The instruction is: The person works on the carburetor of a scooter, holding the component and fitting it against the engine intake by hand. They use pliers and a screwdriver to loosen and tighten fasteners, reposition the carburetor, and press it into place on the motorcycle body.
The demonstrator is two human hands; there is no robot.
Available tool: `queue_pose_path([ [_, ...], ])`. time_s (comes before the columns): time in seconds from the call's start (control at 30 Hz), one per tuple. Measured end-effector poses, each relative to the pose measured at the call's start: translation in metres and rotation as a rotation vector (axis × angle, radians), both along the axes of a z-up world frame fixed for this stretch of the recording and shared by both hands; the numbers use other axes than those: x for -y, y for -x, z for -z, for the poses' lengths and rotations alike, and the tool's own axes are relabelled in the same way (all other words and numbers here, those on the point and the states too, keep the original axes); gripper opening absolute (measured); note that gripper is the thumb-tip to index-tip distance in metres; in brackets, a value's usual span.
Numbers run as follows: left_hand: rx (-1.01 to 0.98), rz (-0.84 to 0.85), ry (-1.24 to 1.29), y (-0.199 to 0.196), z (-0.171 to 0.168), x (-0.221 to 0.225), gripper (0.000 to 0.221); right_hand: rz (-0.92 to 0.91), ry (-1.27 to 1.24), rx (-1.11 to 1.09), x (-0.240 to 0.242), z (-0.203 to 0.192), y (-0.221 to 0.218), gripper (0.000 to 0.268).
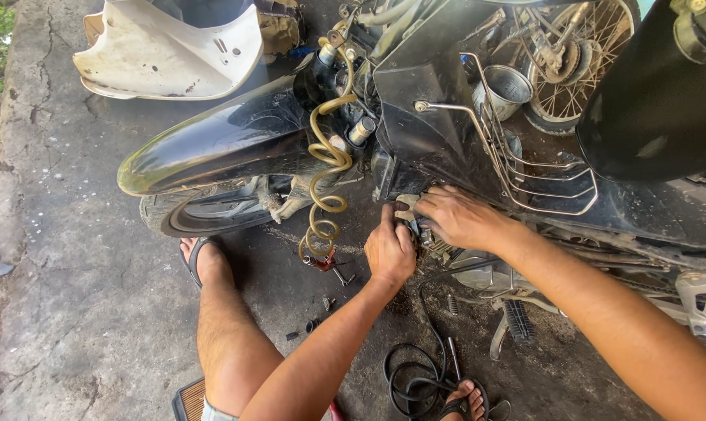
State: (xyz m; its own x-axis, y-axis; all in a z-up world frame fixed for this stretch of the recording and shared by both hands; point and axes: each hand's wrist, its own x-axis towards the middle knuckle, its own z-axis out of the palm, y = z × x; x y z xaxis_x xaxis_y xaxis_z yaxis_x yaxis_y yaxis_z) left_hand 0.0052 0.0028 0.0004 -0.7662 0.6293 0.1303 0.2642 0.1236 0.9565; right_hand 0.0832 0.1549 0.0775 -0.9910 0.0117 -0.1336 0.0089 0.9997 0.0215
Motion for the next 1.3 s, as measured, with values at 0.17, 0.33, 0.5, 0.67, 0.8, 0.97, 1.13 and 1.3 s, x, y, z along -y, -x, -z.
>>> queue_pose_path([
  [0.17,0.026,0.013,0.056,-0.001,-0.001,0.001,0.041,0.062,-0.032,0.053,0.014,-0.005,-0.002,0.029],
  [0.33,-0.029,-0.039,-0.025,-0.004,0.016,-0.005,0.04,0.001,-0.033,-0.023,0.019,-0.012,-0.001,0.023],
  [0.5,-0.076,-0.057,-0.021,-0.002,0.031,-0.014,0.04,-0.003,-0.019,-0.054,-0.004,0.017,-0.003,0.026],
  [0.67,-0.085,-0.032,-0.073,0.01,0.034,-0.01,0.038,0.142,0.01,0.031,0.038,-0.02,0.008,0.025],
  [0.8,-0.129,0.021,-0.034,0.026,0.037,-0.007,0.038,0.042,-0.135,-0.158,0.078,-0.048,0.011,0.02],
  [0.97,-0.072,0.121,0.035,0.04,0.036,-0.013,0.043,0.338,0.463,-0.032,0.105,-0.055,-0.019,0.025],
  [1.13,0.058,0.221,0.185,0.036,0.031,-0.014,0.071,0.257,1.144,-0.012,0.099,0.142,-0.072,0.034],
  [1.3,0.038,0.216,0.134,0.023,0.033,-0.007,0.069,0.614,1.1,0.811,0.252,0.308,-0.038,0.027],
])
